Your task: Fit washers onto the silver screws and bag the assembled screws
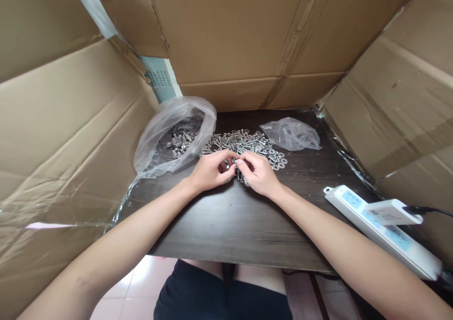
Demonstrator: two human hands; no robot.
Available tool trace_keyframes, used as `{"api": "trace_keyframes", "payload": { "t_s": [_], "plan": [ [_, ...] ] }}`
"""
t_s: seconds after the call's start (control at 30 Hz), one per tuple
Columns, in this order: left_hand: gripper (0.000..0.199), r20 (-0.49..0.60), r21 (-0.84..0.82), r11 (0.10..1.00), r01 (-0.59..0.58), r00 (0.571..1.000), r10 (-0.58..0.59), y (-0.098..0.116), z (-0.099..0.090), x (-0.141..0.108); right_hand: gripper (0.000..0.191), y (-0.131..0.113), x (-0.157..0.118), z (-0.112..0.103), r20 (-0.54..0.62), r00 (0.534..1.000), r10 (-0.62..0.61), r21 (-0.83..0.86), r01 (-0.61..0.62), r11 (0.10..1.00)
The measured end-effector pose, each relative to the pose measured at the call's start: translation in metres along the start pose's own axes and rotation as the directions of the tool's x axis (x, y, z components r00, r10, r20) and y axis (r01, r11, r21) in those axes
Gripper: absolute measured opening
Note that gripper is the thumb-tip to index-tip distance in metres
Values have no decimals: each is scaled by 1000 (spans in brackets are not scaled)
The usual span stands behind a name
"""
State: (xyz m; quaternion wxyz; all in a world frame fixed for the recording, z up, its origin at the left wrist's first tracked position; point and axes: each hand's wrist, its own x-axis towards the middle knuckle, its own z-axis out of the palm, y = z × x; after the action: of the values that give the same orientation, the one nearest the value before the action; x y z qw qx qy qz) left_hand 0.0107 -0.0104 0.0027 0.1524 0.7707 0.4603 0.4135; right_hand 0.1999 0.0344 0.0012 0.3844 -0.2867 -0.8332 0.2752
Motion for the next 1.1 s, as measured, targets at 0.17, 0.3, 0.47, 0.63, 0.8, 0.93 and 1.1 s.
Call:
{"api": "trace_keyframes", "payload": {
  "t_s": [0.17, 0.3, 0.47, 0.63, 0.8, 0.93, 1.1],
  "plan": [
    [21, 1, 9, 1000, 1, 1000, -1, -1, 1, 0, 22, 0, 0, 0, 0, 1000, -4, 1, 4, 1000],
    [21, 0, 2, 1000, 0, 1000, 0, -1, 1, 0, 23, 0, 0, 0, 0, 1000, 3, 1, -3, 1000],
    [22, 3, 3, 1000, 1, 1000, -1, 0, 1, 0, 23, -1, 0, 0, 2, 1000, 14, -1, -14, 1000],
    [22, 1, 0, 1000, 0, 1000, 0, 0, 0, 1, 23, -1, 0, 0, -1, 1000, 8, 3, -8, 1000],
    [21, -3, 0, 1000, -2, 1000, 2, 0, 0, 1, 19, 0, 0, 1, -8, 1000, 11, -4, -11, 1000],
    [22, -5, 1, 1000, -6, 1000, 6, -1, 1, 1, 15, 1, -1, 0, -20, 1000, 12, -9, -13, 1000],
    [22, -8, 2, 1000, -7, 1000, 7, -1, 1, 0, 14, 0, 0, 0, -20, 1000, 12, -7, -12, 1000]
  ]
}}
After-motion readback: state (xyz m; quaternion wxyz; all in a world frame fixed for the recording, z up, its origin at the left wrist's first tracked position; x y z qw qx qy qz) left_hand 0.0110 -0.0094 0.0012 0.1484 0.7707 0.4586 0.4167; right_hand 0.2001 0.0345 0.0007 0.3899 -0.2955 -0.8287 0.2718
